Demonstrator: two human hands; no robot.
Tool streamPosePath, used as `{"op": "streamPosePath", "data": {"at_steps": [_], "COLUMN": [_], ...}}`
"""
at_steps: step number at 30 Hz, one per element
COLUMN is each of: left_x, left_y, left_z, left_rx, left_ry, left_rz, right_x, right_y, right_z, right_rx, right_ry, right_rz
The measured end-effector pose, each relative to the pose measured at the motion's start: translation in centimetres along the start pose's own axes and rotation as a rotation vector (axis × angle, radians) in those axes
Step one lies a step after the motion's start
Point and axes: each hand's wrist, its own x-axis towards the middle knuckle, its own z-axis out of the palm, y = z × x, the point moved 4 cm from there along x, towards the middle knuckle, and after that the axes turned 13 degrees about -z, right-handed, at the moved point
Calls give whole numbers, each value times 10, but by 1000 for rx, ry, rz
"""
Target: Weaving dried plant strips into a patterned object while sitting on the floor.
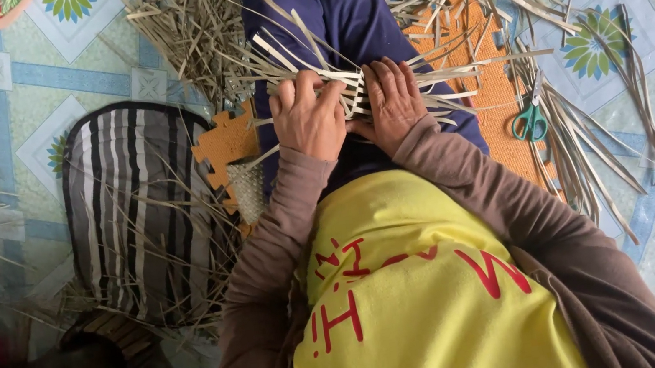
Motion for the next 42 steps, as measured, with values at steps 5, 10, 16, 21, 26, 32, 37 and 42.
{"op": "streamPosePath", "data": {"at_steps": [5,10,16,21,26,32,37,42], "left_x": [7,9,1,-17,-37,-47,-53,-50], "left_y": [0,4,3,-1,-3,-15,-29,-27], "left_z": [-4,-12,-16,-11,-18,-10,10,9], "left_rx": [21,14,-34,-74,-127,-329,-314,-263], "left_ry": [-54,-107,55,74,-149,-300,-265,-225], "left_rz": [8,21,89,117,-27,-295,-333,-312], "right_x": [0,2,2,4,4,2,3,3], "right_y": [-1,-3,-2,-2,0,0,-1,-2], "right_z": [0,-7,-7,-9,-5,-1,-1,-2], "right_rx": [-9,18,33,38,48,20,-9,-29], "right_ry": [-1,-3,-24,-30,-43,-38,-8,14], "right_rz": [3,12,13,8,-6,-8,-19,-28]}}
